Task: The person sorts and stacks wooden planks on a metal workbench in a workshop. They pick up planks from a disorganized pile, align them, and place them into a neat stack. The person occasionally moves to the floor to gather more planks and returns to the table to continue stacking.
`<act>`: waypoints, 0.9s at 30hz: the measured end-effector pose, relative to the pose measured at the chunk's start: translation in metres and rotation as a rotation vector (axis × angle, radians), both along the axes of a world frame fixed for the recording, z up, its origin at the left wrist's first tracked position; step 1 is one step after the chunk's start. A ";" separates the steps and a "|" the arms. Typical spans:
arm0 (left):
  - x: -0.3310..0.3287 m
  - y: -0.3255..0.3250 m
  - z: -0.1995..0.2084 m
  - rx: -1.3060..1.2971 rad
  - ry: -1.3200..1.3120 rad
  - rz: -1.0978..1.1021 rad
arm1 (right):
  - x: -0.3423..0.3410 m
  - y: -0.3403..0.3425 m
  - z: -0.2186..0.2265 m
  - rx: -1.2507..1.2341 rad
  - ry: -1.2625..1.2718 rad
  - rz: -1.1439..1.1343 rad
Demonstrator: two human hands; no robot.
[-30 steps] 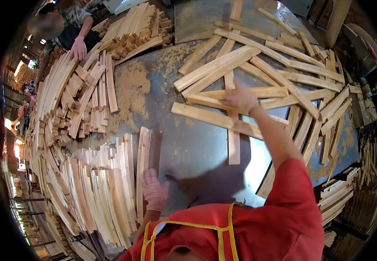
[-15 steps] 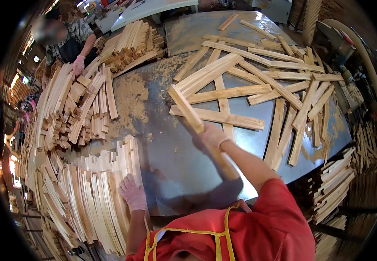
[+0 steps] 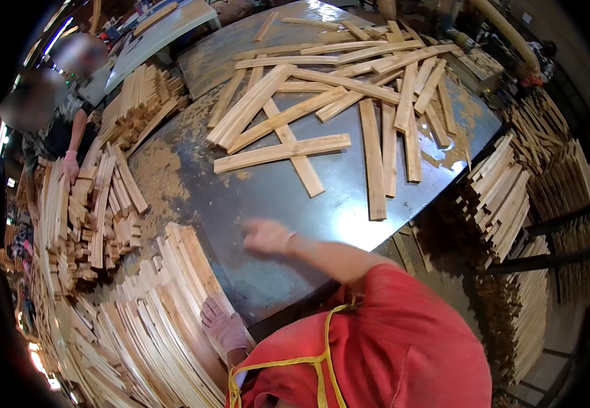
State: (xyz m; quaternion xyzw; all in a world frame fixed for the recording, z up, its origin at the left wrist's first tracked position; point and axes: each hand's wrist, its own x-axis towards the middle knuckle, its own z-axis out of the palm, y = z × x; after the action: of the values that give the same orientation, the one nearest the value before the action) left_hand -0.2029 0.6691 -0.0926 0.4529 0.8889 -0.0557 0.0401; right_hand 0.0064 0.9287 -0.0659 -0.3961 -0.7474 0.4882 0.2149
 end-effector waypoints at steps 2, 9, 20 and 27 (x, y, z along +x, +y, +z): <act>0.010 0.016 0.010 0.008 0.046 -0.053 | 0.104 0.067 -0.052 0.259 -0.101 -0.370; 0.019 0.066 0.026 -0.082 0.076 0.258 | 0.294 0.095 -0.040 0.277 -0.981 -0.874; 0.015 0.091 0.025 -0.112 0.111 0.226 | 0.331 0.142 -0.036 -0.388 -0.336 -0.807; 0.133 0.131 0.043 0.056 -0.487 -0.373 | 0.203 0.011 -0.047 -0.859 0.764 -0.664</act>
State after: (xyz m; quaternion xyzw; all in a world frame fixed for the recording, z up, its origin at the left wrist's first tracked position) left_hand -0.0704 0.8001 -0.0500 0.6094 0.7558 0.0728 0.2283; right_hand 0.2098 0.9402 -0.1126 -0.4549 -0.1956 0.7567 0.4269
